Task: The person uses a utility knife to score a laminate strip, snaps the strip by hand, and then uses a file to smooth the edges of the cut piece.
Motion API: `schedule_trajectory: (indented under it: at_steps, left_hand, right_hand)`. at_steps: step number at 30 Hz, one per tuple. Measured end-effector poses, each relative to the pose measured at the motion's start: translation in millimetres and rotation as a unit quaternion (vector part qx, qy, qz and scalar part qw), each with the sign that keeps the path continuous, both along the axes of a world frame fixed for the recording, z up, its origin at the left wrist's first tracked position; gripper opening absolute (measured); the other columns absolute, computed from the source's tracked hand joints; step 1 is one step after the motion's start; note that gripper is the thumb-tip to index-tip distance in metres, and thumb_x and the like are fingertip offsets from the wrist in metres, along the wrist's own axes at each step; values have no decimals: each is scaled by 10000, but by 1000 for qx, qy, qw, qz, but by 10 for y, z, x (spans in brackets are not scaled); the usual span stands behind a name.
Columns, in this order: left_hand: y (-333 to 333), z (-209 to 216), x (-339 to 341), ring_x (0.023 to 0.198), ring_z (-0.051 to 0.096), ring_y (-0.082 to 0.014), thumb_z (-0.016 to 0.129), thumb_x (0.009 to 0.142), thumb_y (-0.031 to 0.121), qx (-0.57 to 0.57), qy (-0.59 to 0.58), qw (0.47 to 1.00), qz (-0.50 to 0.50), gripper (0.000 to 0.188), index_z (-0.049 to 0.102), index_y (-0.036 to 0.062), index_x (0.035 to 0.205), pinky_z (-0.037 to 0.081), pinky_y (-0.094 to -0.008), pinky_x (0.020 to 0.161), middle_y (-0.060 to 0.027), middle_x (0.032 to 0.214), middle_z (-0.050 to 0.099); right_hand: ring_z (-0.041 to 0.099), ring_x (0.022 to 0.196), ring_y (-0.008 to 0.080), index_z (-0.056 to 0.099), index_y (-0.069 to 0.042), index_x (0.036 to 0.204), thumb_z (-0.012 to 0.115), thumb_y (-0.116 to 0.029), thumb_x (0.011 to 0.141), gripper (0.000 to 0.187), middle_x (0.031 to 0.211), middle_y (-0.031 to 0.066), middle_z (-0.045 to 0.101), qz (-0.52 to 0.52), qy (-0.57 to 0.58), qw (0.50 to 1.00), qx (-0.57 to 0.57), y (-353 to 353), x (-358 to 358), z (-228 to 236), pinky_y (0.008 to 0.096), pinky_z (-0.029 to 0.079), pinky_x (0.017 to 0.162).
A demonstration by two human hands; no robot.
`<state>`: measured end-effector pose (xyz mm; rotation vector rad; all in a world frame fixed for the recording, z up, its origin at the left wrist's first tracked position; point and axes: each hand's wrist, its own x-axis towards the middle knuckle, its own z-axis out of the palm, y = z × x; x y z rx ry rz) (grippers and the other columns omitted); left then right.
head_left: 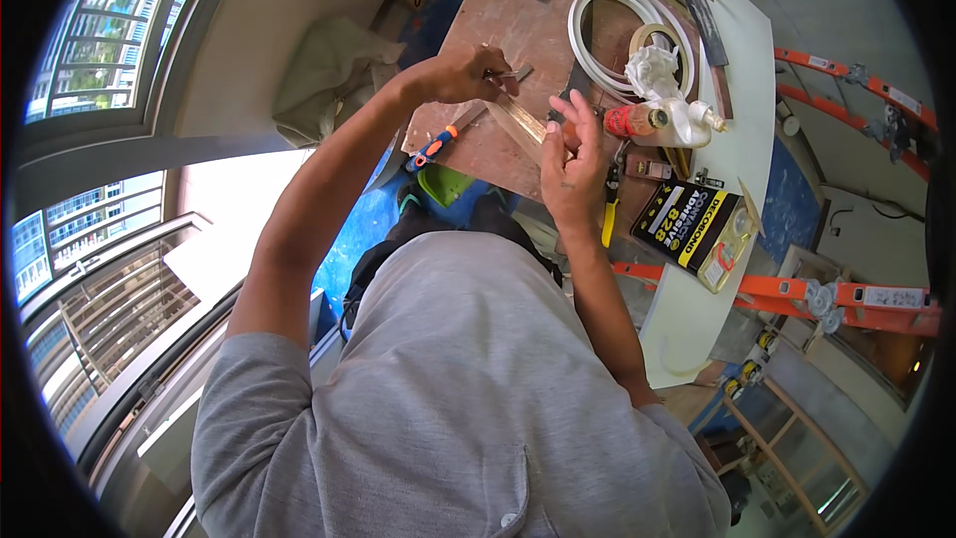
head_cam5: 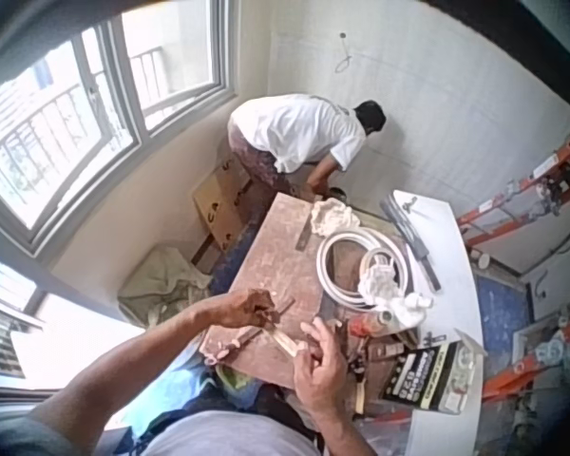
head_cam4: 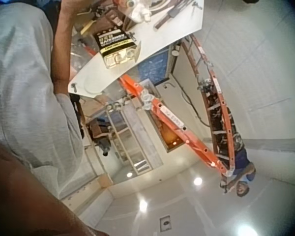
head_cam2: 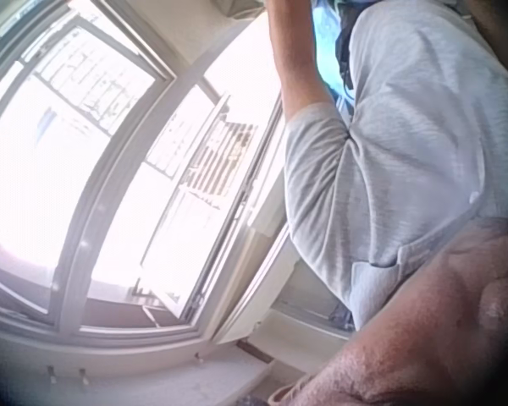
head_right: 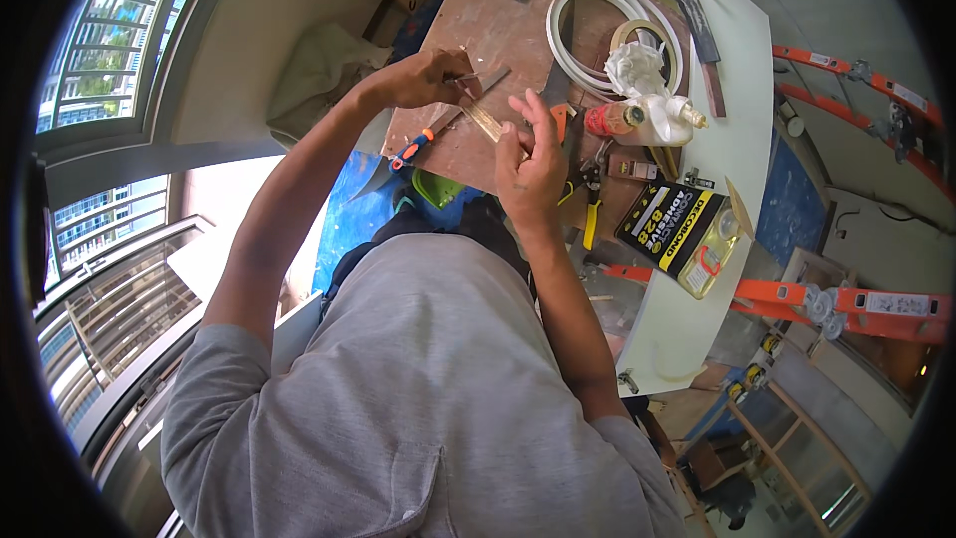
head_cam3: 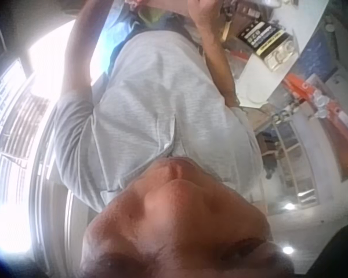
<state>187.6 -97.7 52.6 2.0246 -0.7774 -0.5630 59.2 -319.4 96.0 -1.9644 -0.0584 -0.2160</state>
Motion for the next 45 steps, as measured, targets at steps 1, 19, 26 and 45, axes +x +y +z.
schedule_trajectory:
  at_steps: [1,19,26,45]
  left_hand:
    - [-16,52,-8,965,641,-228,775,855,120,-15,-5,1000,-3,194,772,34,1030,508,-369,856,-97,999,668]
    - [490,-456,-36,738,539,-101,723,938,248,-94,197,934,281,239,765,35,1037,449,-268,653,-2,843,663]
    - [261,-505,-145,711,546,-103,784,888,147,-75,238,920,303,193,773,43,1050,437,-272,617,-4,845,686]
    - [583,-688,-347,615,538,-141,616,882,101,-4,248,862,442,249,664,-9,1100,408,-281,511,-25,759,579]
  right_hand:
    - [709,817,136,497,1,1463,617,-31,975,503,1294,178,702,0,-1,1000,-1,-7,-1,-11,273,571,717]
    - [724,870,151,461,-1,1493,580,8,983,525,1280,189,695,23,-50,998,17,-81,-50,-112,266,572,722]
    - [746,965,201,447,14,1496,558,18,992,516,1287,194,688,31,-36,998,40,-108,-85,-107,282,598,779]
    - [740,1005,233,442,3,1501,524,-5,1011,496,1317,209,677,1,-6,1000,11,-251,-155,-145,322,583,817]
